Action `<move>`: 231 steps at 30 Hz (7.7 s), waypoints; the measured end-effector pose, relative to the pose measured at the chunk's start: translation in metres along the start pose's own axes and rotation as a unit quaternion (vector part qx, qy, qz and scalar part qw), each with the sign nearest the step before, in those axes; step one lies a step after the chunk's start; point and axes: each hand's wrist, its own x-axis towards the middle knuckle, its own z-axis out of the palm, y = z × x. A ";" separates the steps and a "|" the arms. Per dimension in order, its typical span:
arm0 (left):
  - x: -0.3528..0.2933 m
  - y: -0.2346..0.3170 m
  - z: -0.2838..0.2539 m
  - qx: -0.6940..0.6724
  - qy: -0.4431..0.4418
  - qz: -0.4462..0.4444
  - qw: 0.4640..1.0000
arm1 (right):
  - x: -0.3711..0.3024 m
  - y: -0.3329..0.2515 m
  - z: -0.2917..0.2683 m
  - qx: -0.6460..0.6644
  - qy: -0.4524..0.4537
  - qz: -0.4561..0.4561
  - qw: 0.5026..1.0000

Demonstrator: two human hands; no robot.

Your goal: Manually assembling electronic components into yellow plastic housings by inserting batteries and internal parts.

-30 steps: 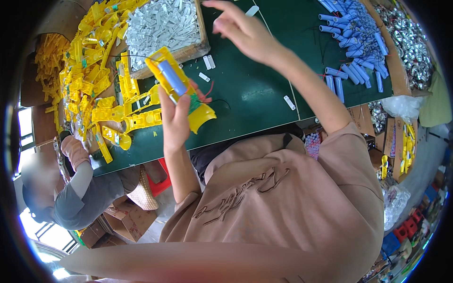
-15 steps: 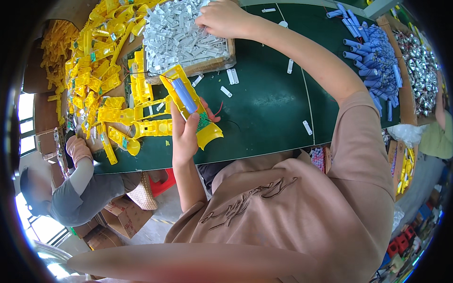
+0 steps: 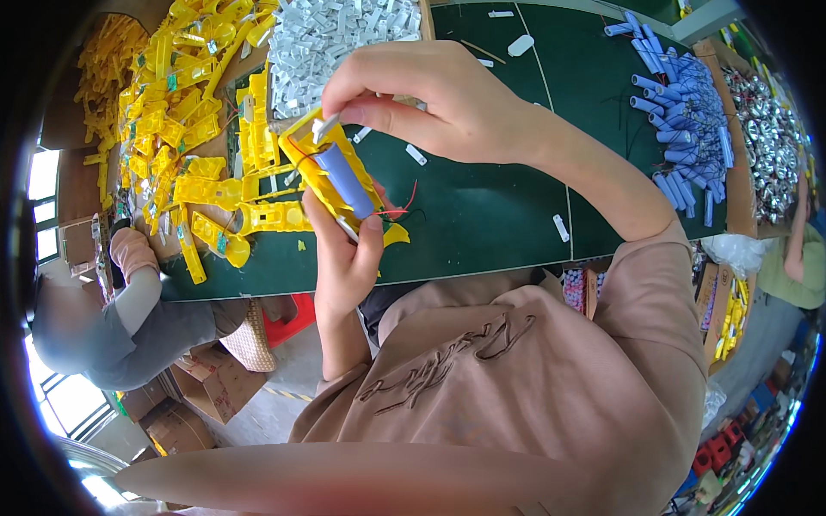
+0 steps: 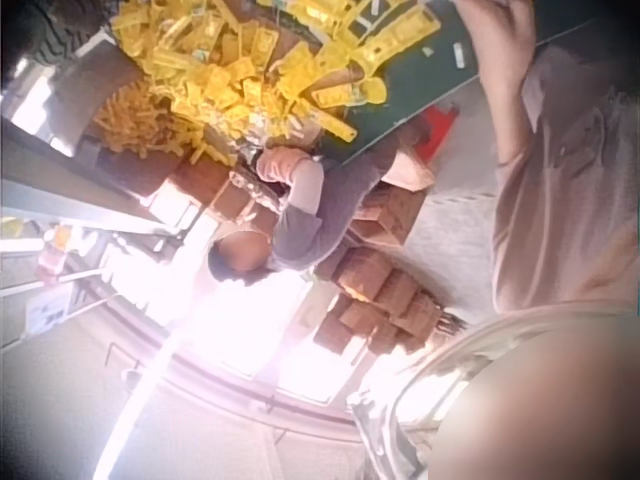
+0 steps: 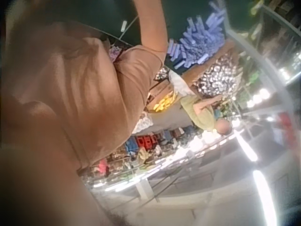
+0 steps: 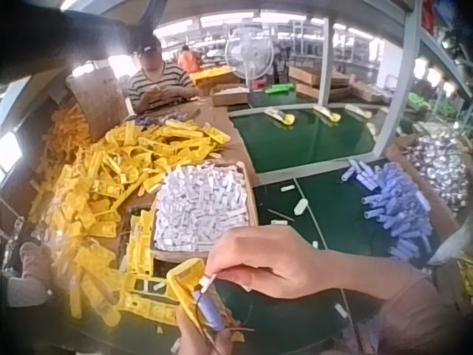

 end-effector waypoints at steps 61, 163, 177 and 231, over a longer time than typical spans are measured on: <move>0.149 -0.041 -0.236 0.663 0.228 0.000 0.713 | -0.168 0.529 -0.455 -0.069 0.172 0.531 0.827; 0.006 0.047 -0.006 -0.098 -0.011 0.154 0.983 | -0.022 -0.060 0.020 0.415 0.080 0.166 0.891; -0.002 0.046 0.012 0.360 0.054 0.300 0.882 | -0.047 -0.046 0.040 0.395 0.274 0.264 0.837; -0.011 -0.015 -0.007 0.004 -0.028 -0.116 0.993 | -0.094 -0.011 0.080 0.378 0.040 0.246 0.892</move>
